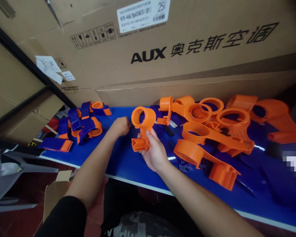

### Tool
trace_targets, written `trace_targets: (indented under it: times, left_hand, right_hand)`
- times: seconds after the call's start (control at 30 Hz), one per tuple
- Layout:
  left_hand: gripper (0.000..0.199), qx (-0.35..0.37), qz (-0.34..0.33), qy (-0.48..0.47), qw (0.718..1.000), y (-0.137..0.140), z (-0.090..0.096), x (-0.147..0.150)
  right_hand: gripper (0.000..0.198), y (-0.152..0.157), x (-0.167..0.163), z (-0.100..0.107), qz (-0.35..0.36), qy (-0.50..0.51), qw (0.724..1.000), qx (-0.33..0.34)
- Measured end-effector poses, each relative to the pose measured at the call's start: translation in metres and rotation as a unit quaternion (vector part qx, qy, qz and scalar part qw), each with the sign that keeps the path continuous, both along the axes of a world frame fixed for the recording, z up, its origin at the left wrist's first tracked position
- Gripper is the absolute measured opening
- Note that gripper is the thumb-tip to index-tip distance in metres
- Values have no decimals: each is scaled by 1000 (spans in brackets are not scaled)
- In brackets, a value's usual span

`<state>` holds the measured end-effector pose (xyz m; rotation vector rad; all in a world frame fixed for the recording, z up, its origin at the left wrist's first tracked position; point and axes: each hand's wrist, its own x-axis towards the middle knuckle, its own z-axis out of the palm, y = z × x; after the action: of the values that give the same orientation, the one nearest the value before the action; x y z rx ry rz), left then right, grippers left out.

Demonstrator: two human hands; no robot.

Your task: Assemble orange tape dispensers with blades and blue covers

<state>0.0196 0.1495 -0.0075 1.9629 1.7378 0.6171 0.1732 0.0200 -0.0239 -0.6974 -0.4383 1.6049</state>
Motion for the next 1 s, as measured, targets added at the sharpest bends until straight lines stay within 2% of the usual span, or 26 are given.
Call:
trace_targets:
  times: [0.17,0.3,0.37,0.43,0.5,0.63,0.77,1.0]
  left_hand:
    - [17,59,83,-88,991,-68,3,-38]
    - [26,117,118,-258,952,-140,-5,-47]
    - [25,145,117,-265,946,-169,-8,-45]
    - [19,172,89,-224,955,-189,-8,-42]
    - [13,213,46,-173,961,-200,-6,-39]
    - [8,285,-16,-119,951,-205,-5,-38]
    - [10,287,-51,-107,950,-202,-7,-37]
    - [11,292,-49,-116,948,-200,-5,-37]
  right_hand:
    - [34,0,5,2,58,-12,998,12]
    - [31,0,6,1,86,-21,996,10]
    - [31,-1,5,0,95,-33,995,10]
    - [32,-1,4,0,102,-47,994,13]
    - [33,0,3,-1,109,-59,992,15]
    - [31,0,1,-1,112,-80,991,2]
    - [31,0,0,-2,116,-105,988,-1]
    - [32,-2,-1,-2,114,-150,982,22]
